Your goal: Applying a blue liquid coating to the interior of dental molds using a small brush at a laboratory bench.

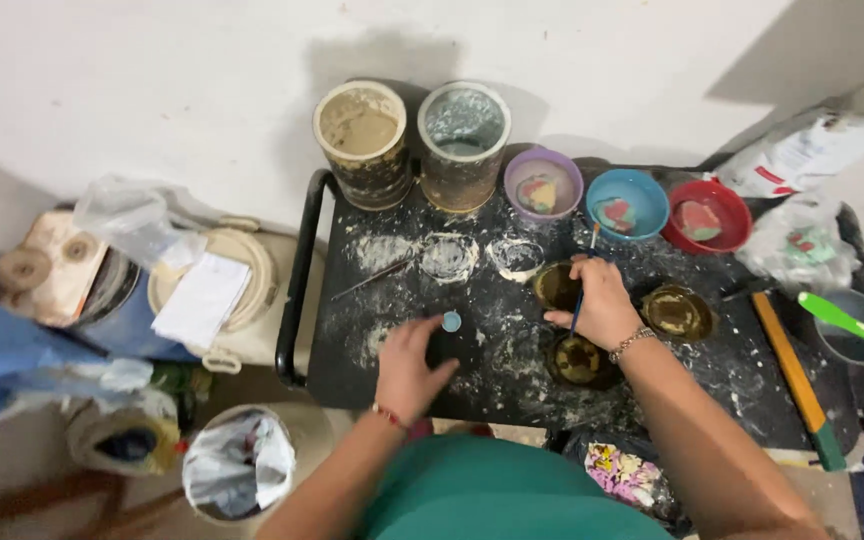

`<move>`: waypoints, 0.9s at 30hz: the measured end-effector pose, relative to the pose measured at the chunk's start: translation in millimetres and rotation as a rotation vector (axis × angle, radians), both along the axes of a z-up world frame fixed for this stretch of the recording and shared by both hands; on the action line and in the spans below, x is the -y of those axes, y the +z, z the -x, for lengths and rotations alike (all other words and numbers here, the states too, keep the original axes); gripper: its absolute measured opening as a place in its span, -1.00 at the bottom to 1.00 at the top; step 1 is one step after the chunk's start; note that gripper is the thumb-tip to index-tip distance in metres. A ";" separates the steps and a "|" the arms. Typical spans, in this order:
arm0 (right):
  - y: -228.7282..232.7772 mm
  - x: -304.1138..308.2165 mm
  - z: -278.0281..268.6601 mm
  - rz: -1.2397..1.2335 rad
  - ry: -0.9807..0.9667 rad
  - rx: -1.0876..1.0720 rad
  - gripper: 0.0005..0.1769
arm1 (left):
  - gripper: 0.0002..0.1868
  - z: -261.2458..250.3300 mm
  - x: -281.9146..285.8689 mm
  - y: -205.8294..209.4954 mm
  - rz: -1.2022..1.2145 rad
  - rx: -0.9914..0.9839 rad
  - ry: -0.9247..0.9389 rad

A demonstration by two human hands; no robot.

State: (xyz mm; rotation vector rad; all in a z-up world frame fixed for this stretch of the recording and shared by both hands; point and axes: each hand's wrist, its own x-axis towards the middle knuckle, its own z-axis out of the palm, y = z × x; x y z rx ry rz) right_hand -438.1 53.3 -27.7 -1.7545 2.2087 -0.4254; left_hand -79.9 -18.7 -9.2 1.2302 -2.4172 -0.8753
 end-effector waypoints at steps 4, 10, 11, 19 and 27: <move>41.2 -19.5 -20.1 0.392 0.138 0.103 -0.06 | -0.12 17.5 18.8 -16.6 0.086 0.080 0.098; 20.5 -59.4 -56.2 0.638 0.264 0.121 -0.43 | -0.54 31.7 19.9 -32.2 0.137 0.068 0.213; 32.8 -64.5 -66.2 0.643 0.297 0.126 -0.43 | -0.54 30.5 14.3 -27.4 0.143 0.065 0.245; 64.5 -51.2 -111.1 0.222 0.451 0.286 -0.58 | -0.53 -30.4 -26.2 23.6 0.092 -0.112 0.389; 71.4 10.8 -202.4 -0.283 0.647 0.414 -0.09 | -0.68 -209.0 -115.4 78.3 0.268 -0.229 0.873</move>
